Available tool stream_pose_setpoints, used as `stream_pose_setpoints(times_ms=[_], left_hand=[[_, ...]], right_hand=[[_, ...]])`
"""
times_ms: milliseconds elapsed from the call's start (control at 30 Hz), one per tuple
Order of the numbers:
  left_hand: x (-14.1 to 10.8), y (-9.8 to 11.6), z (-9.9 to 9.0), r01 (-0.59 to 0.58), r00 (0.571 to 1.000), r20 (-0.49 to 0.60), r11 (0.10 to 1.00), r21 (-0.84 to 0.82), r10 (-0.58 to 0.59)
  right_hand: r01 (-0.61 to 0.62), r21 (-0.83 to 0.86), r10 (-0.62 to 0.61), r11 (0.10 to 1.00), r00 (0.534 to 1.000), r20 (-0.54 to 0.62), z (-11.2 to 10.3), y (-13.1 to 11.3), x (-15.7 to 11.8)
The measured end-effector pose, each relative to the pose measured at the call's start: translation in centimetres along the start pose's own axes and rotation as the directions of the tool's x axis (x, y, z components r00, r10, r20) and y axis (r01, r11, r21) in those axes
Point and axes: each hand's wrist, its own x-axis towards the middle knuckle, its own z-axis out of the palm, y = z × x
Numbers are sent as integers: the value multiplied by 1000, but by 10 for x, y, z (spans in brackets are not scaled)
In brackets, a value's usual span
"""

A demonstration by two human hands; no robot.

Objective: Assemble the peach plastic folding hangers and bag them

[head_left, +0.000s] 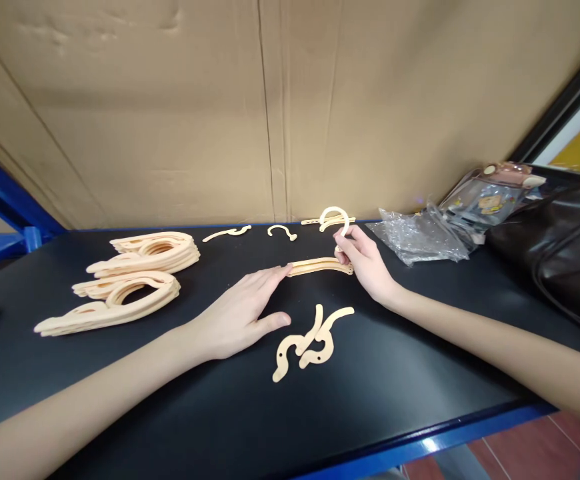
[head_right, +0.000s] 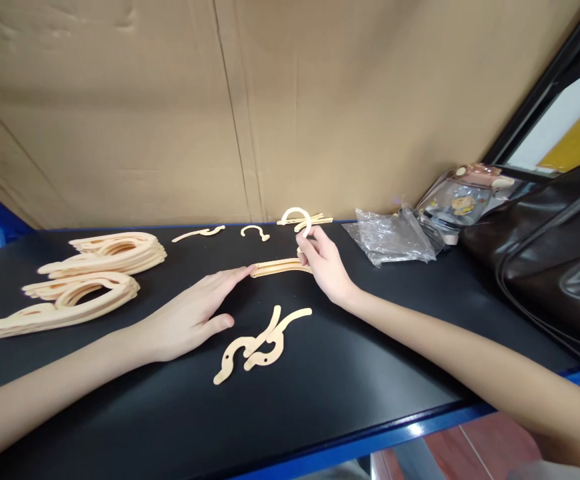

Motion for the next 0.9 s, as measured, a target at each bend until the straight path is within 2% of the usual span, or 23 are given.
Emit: stream_pose_setpoints(times_ms=[100,200,300,500,733,800,900], left_hand=[[1,4,0,73,994,-82,995,62,-68],[3,3,1,80,987,-149,989,122,-62],[4,2,1,62,986,-159,988,143,-39],[5,4,-2,89,977,-204,991,102,-66],[4,4,-1,233,962,-200,940,249,-185],[4,2,0,222,964,-198,948,229,-178],[3,0,1,78,985,-163,982,173,-50]], right_hand=[[-19,21,19,1000,1000,-13,-1,3,3],[-25,18,24,1000,999,44,1,2,2],[-18,5,18,1000,996,86,2,0,0],[-20,-40,27,999,984,175,1,-1,-1],[-13,-61,26,998,977,212,2,-3,-2],[-17,-67,31,998,977,213,2,-3,-2],[-23,-82,40,996,976,215,2,-4,-3]])
